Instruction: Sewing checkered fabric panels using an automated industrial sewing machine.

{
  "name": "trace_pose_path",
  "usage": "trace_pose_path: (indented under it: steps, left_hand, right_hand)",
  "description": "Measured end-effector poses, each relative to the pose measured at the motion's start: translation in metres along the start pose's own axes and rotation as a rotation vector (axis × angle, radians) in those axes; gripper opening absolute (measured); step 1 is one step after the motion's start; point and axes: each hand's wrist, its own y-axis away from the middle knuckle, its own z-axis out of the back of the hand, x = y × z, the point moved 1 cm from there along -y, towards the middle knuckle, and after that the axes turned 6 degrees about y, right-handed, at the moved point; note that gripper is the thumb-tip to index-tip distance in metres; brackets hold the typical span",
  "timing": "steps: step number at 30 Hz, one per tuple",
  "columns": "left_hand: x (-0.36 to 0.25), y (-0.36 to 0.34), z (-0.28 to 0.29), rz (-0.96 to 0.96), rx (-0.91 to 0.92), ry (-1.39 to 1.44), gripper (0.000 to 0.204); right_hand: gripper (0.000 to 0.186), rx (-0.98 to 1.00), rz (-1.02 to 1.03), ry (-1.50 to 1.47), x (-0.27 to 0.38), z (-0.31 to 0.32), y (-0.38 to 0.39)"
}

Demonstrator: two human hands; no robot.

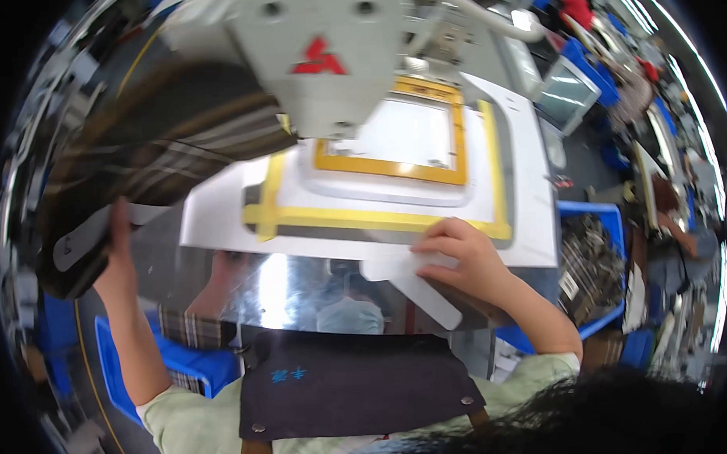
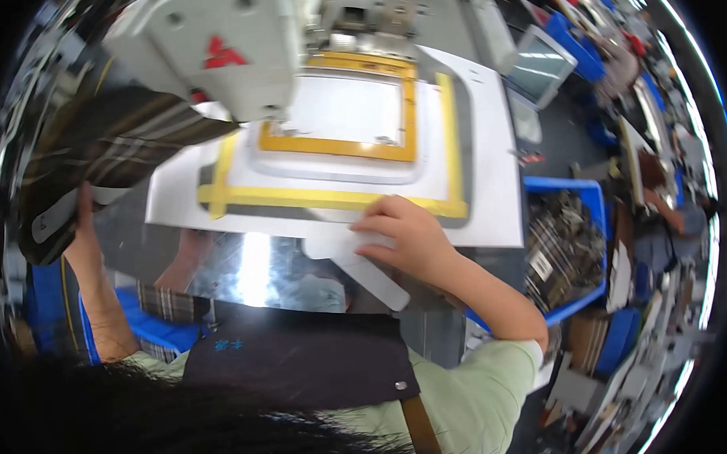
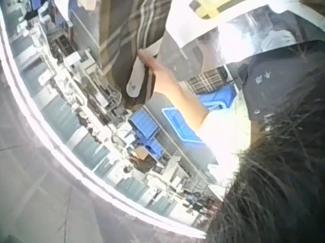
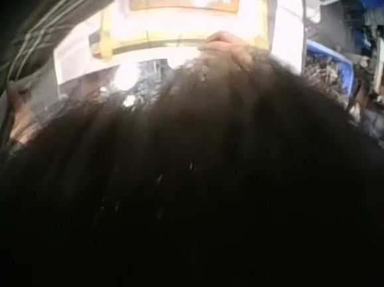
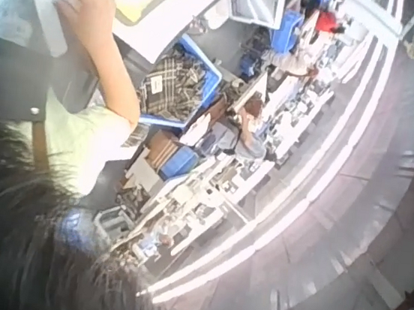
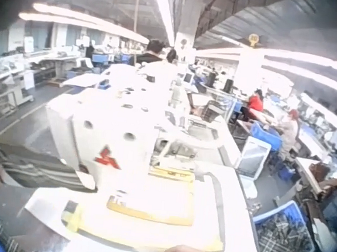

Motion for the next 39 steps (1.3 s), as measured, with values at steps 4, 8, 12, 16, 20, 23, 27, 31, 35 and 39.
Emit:
trace_pose_path:
  steps: [4, 8, 12, 16, 20, 23, 27, 31, 35, 39]
  left_hand:
    - [0.061, 0.02, 0.137, -0.137, -0.327, -0.611, 0.025]
    - [0.082, 0.102, 0.206, 0.02, -0.363, -1.125, 0.044]
    - [0.149, 0.259, 0.281, 0.537, -0.25, -1.377, 0.037]
    - [0.174, 0.352, 0.261, 1.315, 0.255, -1.074, 0.052]
    - [0.18, 0.292, 0.256, 0.959, -0.019, -0.955, 0.041]
    - [0.115, 0.141, 0.177, 0.465, -0.146, -0.575, 0.032]
    - [-0.02, 0.034, 0.028, 0.019, 0.333, 0.033, 0.03]
    - [-0.104, 0.03, -0.097, -0.346, 1.118, 0.491, 0.061]
    - [-0.116, 0.039, -0.16, 0.207, 1.58, 0.597, 0.044]
    - [-0.097, 0.037, -0.183, 0.424, 1.516, 0.522, 0.027]
  right_hand:
    - [0.019, 0.052, 0.011, 0.039, -0.007, -0.018, -0.001]
    - [0.019, 0.042, 0.033, 0.023, 0.001, -0.015, 0.008]
    - [0.015, 0.097, 0.059, -0.012, 0.008, -0.019, -0.007]
    - [0.01, -0.009, 0.164, -0.122, 0.012, -0.018, -0.023]
    - [0.009, -0.043, -0.171, -0.441, 0.014, -0.002, -0.018]
    - [0.013, -0.033, 0.002, -0.129, 0.012, 0.013, -0.025]
    - [0.022, 0.083, 0.239, 0.096, 0.041, 0.012, -0.062]
    - [0.024, 0.16, 0.576, 0.143, 0.062, 0.014, -0.063]
    - [0.031, 0.034, 0.382, 0.09, 0.034, 0.012, -0.036]
    - [0.038, 0.051, -0.052, 0.082, 0.011, 0.013, -0.035]
